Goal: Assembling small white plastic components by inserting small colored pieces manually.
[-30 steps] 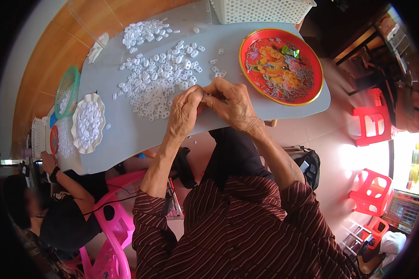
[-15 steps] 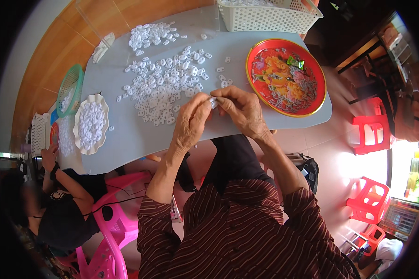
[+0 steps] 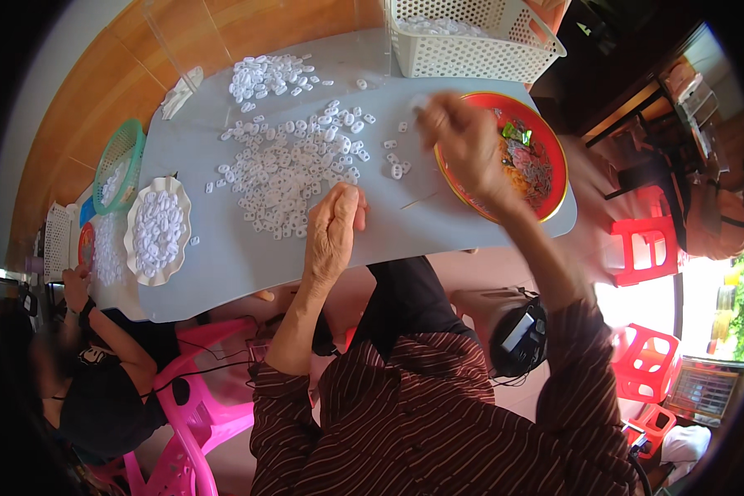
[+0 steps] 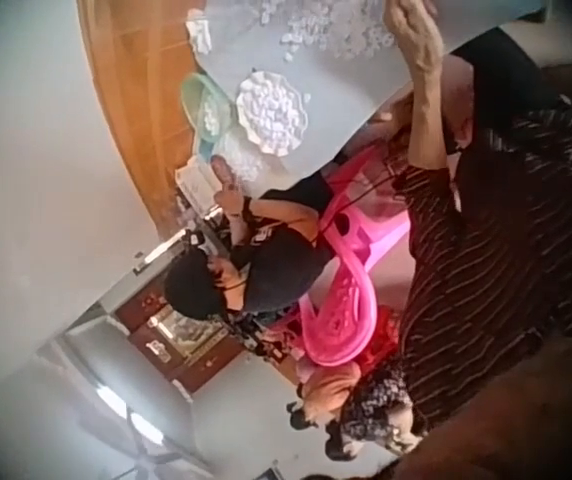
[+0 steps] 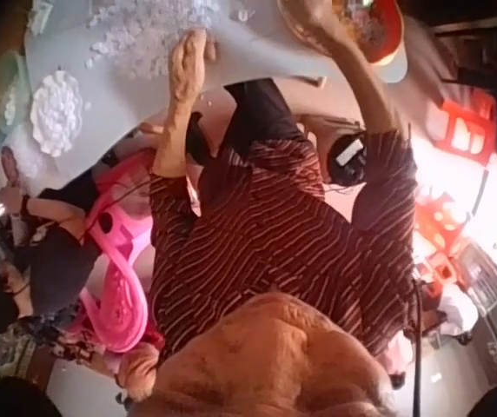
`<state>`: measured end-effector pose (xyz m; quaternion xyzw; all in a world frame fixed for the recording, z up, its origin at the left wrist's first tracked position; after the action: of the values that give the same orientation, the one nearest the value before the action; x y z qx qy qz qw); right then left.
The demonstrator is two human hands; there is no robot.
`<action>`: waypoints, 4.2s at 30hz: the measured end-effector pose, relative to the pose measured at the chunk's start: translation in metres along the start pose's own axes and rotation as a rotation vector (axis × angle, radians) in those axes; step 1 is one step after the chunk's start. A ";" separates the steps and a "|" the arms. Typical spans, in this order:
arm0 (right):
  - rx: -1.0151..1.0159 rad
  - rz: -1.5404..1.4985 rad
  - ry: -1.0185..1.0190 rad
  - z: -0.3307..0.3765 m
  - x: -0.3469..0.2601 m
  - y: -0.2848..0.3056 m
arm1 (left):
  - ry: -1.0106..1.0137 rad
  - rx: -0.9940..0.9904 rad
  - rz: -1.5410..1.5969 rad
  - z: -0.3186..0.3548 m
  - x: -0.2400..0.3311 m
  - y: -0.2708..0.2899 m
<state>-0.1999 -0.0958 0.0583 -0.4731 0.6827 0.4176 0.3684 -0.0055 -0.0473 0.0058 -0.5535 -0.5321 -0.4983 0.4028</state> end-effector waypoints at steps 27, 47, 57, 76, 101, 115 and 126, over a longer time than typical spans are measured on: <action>-0.621 0.992 0.550 -0.015 0.016 -0.060 | -0.008 -0.005 -0.103 -0.001 0.003 -0.008; -0.635 0.119 -0.090 0.026 -0.006 -0.043 | -0.055 0.082 0.005 -0.005 0.007 -0.007; -0.578 -0.063 -0.202 0.036 -0.004 -0.039 | -0.028 0.138 0.133 -0.001 0.003 -0.011; -0.244 0.332 0.381 0.030 -0.014 0.029 | 0.215 -0.039 0.600 -0.004 -0.002 -0.040; -0.335 0.775 0.104 -0.019 0.016 0.056 | 0.110 0.037 0.314 0.004 -0.007 -0.032; -0.328 -0.299 -0.338 0.073 0.024 -0.036 | 0.112 0.012 0.317 0.010 -0.015 -0.018; -0.291 -0.480 -0.324 0.074 0.022 -0.040 | 0.110 0.007 0.275 0.010 -0.013 -0.020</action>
<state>-0.1601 -0.0436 0.0012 -0.5957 0.4174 0.4816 0.4888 -0.0228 -0.0382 -0.0102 -0.5914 -0.4302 -0.4661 0.4979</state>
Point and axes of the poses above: each hand's wrist, its own z-axis away from the middle knuckle, its own y-axis out of the back of the hand, x = y × z, the point moved 6 cm from there along -z, towards the middle knuckle, and after that the axes turned 3 degrees about x, right-handed, at the moved point
